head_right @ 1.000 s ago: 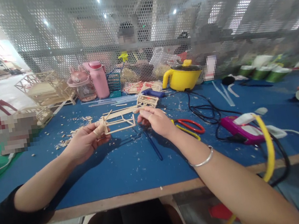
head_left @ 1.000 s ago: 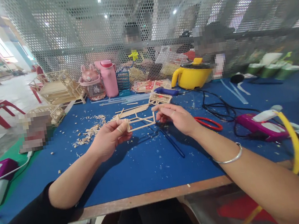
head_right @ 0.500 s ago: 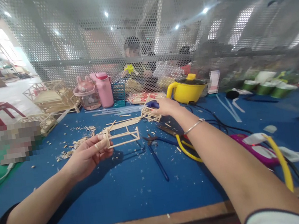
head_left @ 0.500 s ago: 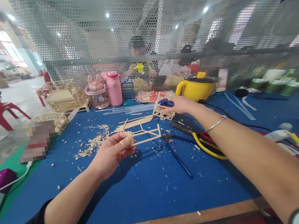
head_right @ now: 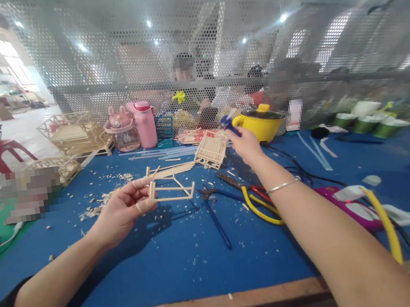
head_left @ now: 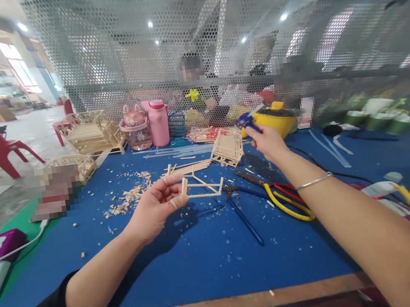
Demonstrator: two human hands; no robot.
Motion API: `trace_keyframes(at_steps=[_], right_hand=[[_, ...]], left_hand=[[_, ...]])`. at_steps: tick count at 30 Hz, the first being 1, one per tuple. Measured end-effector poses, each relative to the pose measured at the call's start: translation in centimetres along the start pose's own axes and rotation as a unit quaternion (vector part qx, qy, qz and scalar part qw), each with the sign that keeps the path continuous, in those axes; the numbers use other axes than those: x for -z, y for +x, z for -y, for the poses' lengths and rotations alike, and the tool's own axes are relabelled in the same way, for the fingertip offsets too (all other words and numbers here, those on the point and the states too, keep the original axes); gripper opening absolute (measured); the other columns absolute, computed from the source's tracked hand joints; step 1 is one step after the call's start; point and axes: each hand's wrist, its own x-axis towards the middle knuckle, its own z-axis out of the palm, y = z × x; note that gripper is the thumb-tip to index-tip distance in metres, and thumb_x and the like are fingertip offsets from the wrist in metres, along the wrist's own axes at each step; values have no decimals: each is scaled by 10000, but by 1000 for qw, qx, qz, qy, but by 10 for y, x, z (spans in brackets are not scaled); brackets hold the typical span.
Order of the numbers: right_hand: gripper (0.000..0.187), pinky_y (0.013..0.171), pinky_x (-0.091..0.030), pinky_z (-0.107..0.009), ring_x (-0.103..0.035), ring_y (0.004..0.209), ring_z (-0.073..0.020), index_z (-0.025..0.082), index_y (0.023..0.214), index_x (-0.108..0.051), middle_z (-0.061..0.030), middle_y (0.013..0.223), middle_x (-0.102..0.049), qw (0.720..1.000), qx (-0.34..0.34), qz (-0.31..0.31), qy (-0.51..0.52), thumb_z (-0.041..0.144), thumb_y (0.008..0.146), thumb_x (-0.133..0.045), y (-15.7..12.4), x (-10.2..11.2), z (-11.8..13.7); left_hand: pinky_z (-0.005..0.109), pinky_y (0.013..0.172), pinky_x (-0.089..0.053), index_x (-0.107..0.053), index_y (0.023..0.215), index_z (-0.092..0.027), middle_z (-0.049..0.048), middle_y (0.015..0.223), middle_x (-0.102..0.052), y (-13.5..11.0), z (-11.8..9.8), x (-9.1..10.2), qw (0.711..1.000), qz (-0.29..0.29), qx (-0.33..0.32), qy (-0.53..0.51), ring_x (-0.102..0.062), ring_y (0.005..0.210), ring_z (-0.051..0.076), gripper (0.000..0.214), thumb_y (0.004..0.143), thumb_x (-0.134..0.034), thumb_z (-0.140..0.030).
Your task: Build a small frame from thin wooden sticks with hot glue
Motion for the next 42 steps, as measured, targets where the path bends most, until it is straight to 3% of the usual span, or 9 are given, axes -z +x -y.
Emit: trace_keyframes(at_steps=[3, 6, 10, 14, 17, 20, 23, 28, 42], right_hand=[[282, 384, -326, -202, -449, 466, -90, 206, 813, -540, 9, 662, -539, 978, -72, -16, 194, 486, 808, -510, -20, 10, 21], [236, 385, -335, -206, -436, 459, -95, 218, 768, -512, 24, 601, -495, 956, -125, 59, 258, 446, 782, -569, -58, 25, 43], [187, 392, -293, -218, -427, 456, -103, 232, 842, -525, 33, 573, -514, 946, -126, 168, 246, 356, 745, -624, -128, 45, 63], [216, 445, -343, -278, -435, 478, -131, 232, 876, -558, 4, 610, -562, 958, -110, 200, 174, 412, 766, -606, -185, 64, 63], [270, 496, -392, -317, -458, 501, -158, 246, 706, -569, -10, 574, -536, 977, -47, 198, 68, 470, 838, -497, -207, 73, 56], [412, 530, -430, -326, -481, 540, -172, 243, 521, -490, -24, 569, -504, 981, 26, 178, -73, 497, 845, -469, -216, 75, 51], [373, 547, -449, -337, -492, 547, -182, 258, 573, -516, -24, 589, -508, 976, 60, 156, -137, 499, 850, -454, -220, 72, 52], [298, 591, -470, -374, -564, 634, -241, 276, 772, -612, -34, 580, -533, 973, 83, 143, -158, 505, 853, -439, -220, 69, 57], [284, 567, -489, -376, -613, 738, -267, 265, 833, -644, -73, 707, -617, 969, 96, 150, -172, 494, 842, -477, -217, 65, 49]], left_hand=[[233, 745, -488, -624, 1070, -180, 6, 840, -653, -1, 0, 0, 1000, 2, -10, 12, -598, 763, 93, 458, 639, -778, -197], [243, 769, -492, -626, 1050, -180, 7, 857, -646, -2, -1, -3, 999, -3, -23, 34, -599, 791, 100, 439, 637, -773, -183], [249, 732, -507, -624, 1035, -189, 2, 830, -642, -6, 0, -7, 997, 0, -33, 72, -604, 750, 105, 424, 637, -768, -181], [260, 738, -512, -626, 1034, -190, 10, 836, -648, -10, 1, -9, 994, 10, -39, 102, -612, 761, 121, 409, 649, -763, -206], [255, 749, -508, -621, 1052, -194, 13, 856, -650, -12, 1, -9, 990, 7, -47, 134, -613, 775, 124, 409, 665, -752, -219], [251, 752, -503, -616, 1076, -201, 12, 863, -641, -12, 2, -8, 985, 17, -56, 162, -607, 774, 121, 410, 686, -739, -239], [244, 719, -500, -616, 1091, -210, 9, 853, -628, -12, 3, -7, 981, 24, -64, 184, -595, 744, 115, 410, 699, -730, -253], [249, 698, -499, -633, 1070, -212, 22, 862, -636, -13, 3, -7, 979, 11, -69, 194, -598, 752, 133, 401, 688, -739, -269], [228, 670, -492, -636, 1075, -208, 17, 852, -642, -12, 2, -8, 981, 15, -65, 183, -585, 725, 111, 422, 670, -747, -242]])
